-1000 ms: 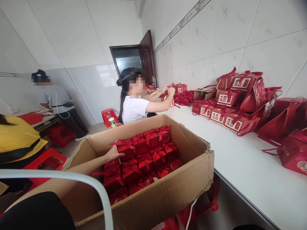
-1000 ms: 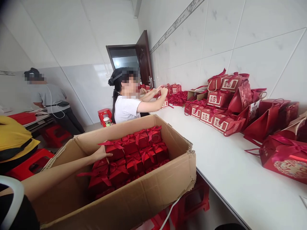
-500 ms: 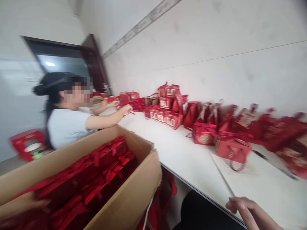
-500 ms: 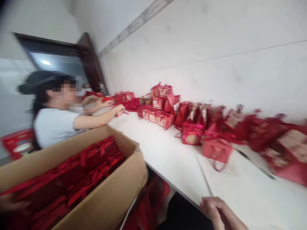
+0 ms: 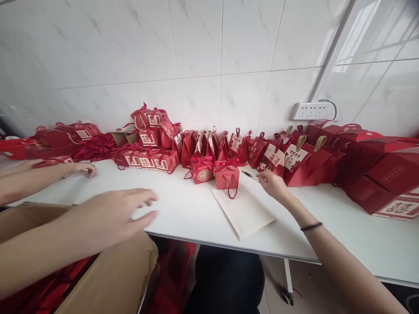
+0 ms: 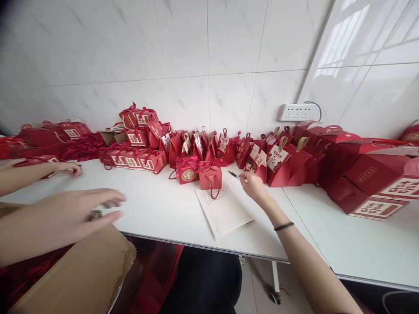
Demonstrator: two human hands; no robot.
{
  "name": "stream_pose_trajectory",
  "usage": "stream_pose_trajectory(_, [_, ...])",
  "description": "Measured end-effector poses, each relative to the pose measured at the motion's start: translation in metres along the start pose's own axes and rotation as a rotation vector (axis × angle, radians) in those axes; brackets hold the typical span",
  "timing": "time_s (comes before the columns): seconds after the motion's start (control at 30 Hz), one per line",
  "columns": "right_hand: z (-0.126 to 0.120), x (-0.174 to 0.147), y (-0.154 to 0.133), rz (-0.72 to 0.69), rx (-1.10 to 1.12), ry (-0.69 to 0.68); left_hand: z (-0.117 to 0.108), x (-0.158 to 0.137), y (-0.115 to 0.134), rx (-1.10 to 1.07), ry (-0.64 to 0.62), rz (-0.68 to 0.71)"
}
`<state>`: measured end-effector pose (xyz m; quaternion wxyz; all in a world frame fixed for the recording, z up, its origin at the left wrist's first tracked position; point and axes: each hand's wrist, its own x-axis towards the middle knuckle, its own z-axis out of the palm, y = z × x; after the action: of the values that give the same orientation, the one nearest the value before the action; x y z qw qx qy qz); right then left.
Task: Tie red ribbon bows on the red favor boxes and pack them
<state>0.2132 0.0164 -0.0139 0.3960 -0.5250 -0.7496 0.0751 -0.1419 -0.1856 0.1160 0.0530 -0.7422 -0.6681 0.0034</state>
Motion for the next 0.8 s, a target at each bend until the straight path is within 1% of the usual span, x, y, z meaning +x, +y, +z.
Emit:
stream_pose_trajectory(0.07, [0.013, 0.011, 0.002, -0.059, -0.021, -0.029, 0.012, 0.039, 0.041, 0.075, -0.071, 0.222])
stream_pose_trajectory(0.1, [0.019, 0.014, 0.003, -0.08, -0.036, -0.036, 0.023, 0.061, 0.062, 0.113, -0.07, 0.297])
stream_pose_trajectory(0.17, [0.028, 0.015, 0.005, -0.097, -0.075, -0.039, 0.049, 0.104, 0.099, 0.118, -0.012, 0.443])
stream_pose_trajectory(0.23, [0.032, 0.013, 0.008, -0.08, -0.124, -0.043, 0.077, 0.14, 0.125, 0.027, 0.061, 0.484])
stream_pose_trajectory(0.3, [0.033, 0.012, 0.012, -0.052, -0.172, -0.066, 0.102, 0.167, 0.139, -0.133, 0.141, 0.451])
stream_pose_trajectory(0.37, [0.035, 0.013, 0.016, -0.016, -0.216, -0.108, 0.124, 0.185, 0.142, -0.323, 0.209, 0.412])
stream_pose_trajectory(0.47, [0.042, 0.019, 0.022, 0.063, -0.291, -0.194, 0.15, 0.199, 0.135, -0.546, 0.26, 0.406])
stream_pose_trajectory(0.53, [0.047, 0.022, 0.024, 0.11, -0.34, -0.249, 0.161, 0.204, 0.127, -0.649, 0.266, 0.408])
stream_pose_trajectory(0.63, [0.047, 0.024, 0.024, 0.138, -0.36, -0.295, 0.169, 0.207, 0.118, -0.775, 0.265, 0.373])
stream_pose_trajectory(0.67, [0.044, 0.024, 0.023, 0.144, -0.329, -0.275, 0.17, 0.208, 0.116, -0.803, 0.255, 0.36])
stream_pose_trajectory(0.73, [0.034, 0.023, 0.02, 0.179, -0.163, -0.165, 0.169, 0.21, 0.114, -0.835, 0.213, 0.342])
stream_pose_trajectory(0.8, [0.022, 0.02, 0.011, 0.212, 0.158, -0.022, 0.169, 0.212, 0.114, -0.844, 0.163, 0.328])
